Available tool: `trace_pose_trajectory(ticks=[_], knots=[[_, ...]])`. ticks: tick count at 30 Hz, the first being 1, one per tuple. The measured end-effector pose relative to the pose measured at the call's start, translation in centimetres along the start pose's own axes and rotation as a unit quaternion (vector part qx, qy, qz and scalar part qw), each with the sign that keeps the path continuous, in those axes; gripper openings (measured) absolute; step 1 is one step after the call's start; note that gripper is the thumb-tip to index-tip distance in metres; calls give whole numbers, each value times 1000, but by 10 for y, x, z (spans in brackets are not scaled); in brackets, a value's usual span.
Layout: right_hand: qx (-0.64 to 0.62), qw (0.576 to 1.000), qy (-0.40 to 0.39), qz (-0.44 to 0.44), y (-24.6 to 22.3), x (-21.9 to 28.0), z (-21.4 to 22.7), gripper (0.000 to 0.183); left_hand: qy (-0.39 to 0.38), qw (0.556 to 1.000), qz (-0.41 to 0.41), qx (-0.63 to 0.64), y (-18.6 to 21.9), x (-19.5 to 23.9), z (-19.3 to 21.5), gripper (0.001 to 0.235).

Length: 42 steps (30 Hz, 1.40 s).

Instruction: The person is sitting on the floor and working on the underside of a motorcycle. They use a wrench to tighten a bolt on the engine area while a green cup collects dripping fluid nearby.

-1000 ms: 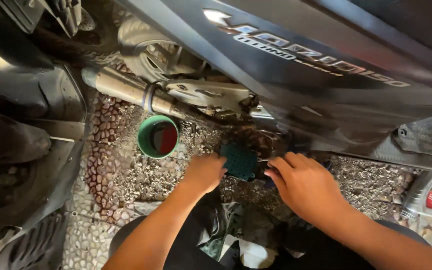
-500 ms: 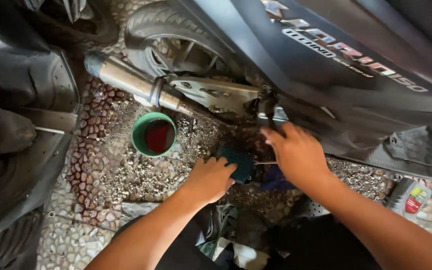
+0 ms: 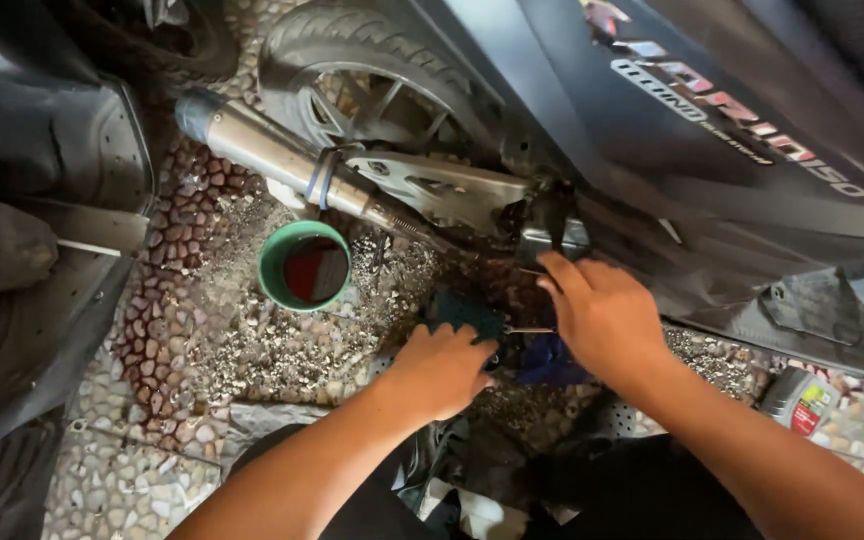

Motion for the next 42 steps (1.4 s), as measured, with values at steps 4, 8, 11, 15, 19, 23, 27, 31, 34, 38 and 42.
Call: trace_pose_trajectory(ticks=[4,8,11,15,19,23,27,31,34,38,42], knots=[[-7,1000,-20,-5,4,2,-1,26,1,998,-40,37,4,4,-10,52],[-20,999,-37,18,-3,4,4,25,8,998,-54,38,7,14,-4,52],[-4,1000,-9,26,4,0,-6,27,24,996,-60,60,4,14,-5,53],[-2,1000,-13,12,13,-2,-13,25,47,997,-54,41,5,9,4,55],[-44,998,-20,37,6,-3,-12,23,28,997,-60,28,11,5,11,50],[-23,998,-29,46,15,-7,-25,24,23,997,-76,27,8,3,1,55],[-19,997,-56,42,6,-5,-25,25,5,998,-62,34,10,7,7,53],[-1,997,-43,63,6,-4,-31,32,37,994,-80,59,10,13,4,53],[12,998,-29,58,7,-5,-29,32,49,993,-95,58,12,12,5,54],[-26,997,-29,62,-9,-8,-12,31,13,995,-86,54,18,15,15,49],[-17,998,-7,68,11,-7,-31,32,21,995,-83,57,13,14,12,53]])
Point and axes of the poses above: each hand's wrist, its own x-axis away from the middle knuckle, its own z-axis out of the back of the hand, y = z × x, the point moved 2 cm from there along -x, towards the middle knuckle, and after that the axes turned 5 degrees about y, right-handed, at the moved point
